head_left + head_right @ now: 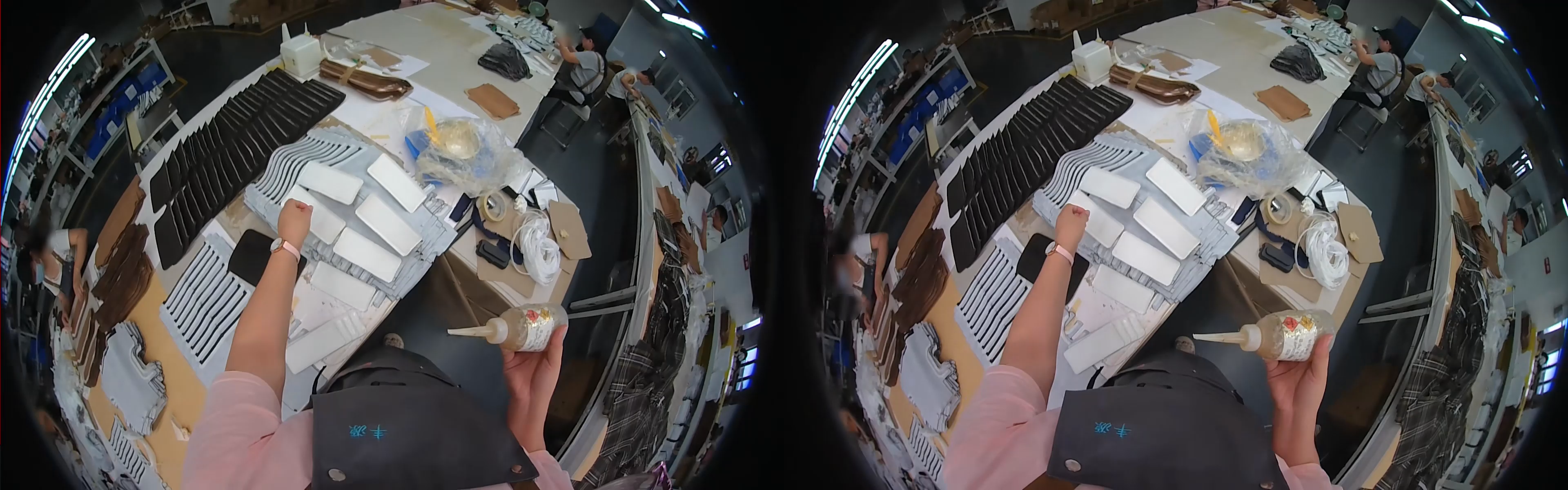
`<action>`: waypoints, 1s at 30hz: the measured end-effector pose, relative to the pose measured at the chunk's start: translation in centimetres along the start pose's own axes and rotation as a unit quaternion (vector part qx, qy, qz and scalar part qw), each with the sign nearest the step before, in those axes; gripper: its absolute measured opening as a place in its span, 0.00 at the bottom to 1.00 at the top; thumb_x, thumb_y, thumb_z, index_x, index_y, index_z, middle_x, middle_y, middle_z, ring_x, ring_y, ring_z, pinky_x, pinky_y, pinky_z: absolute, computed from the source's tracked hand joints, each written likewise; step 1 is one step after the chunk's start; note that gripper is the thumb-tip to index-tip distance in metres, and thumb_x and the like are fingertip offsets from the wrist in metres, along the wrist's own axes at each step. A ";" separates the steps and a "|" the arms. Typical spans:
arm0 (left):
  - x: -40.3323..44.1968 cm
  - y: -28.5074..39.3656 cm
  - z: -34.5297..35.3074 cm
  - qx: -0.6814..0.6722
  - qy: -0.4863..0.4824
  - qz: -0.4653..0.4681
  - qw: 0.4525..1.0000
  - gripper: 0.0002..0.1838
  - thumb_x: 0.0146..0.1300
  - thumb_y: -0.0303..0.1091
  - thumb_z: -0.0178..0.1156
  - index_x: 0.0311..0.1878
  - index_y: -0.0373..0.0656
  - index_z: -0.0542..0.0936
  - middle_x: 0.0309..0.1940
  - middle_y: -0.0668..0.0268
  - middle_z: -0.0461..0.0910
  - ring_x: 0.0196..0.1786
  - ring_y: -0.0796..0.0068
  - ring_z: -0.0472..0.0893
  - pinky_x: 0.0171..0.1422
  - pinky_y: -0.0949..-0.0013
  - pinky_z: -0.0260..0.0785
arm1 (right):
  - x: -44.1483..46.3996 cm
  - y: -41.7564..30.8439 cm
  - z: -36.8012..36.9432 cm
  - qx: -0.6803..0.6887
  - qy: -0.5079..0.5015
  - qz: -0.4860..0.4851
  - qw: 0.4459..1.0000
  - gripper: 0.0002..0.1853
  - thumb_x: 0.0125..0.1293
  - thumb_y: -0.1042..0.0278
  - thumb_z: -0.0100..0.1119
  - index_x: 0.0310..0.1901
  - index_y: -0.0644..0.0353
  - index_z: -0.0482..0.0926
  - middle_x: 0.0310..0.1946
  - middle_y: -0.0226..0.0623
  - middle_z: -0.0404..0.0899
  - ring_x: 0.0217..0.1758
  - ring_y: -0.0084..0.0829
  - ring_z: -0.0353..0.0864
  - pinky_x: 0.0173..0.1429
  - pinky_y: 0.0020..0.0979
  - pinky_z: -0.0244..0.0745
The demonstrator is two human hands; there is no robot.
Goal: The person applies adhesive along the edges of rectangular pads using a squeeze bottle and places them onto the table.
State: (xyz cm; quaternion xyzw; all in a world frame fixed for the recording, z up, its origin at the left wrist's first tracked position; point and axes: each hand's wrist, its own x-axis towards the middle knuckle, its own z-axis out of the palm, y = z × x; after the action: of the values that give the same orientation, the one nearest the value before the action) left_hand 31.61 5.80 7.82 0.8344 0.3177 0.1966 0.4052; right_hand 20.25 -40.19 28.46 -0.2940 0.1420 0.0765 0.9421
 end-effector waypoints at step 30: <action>-27.9 -6.6 -15.0 0.287 -0.249 -0.031 0.924 0.34 0.44 0.30 0.65 0.58 0.43 0.64 0.42 0.47 0.71 0.43 0.48 0.75 0.48 0.59 0.70 | -3.3 4.6 2.7 -0.010 -0.096 0.096 0.991 0.24 0.66 0.48 0.44 0.55 0.59 0.64 0.50 0.43 0.72 0.52 0.41 0.74 0.50 0.47 0.76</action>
State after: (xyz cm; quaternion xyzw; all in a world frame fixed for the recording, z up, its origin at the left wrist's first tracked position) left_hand 0.31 -2.04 9.41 0.9269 0.2753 -0.1295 0.2200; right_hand 16.69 -35.09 29.18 -0.2793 0.0782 0.1959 0.9367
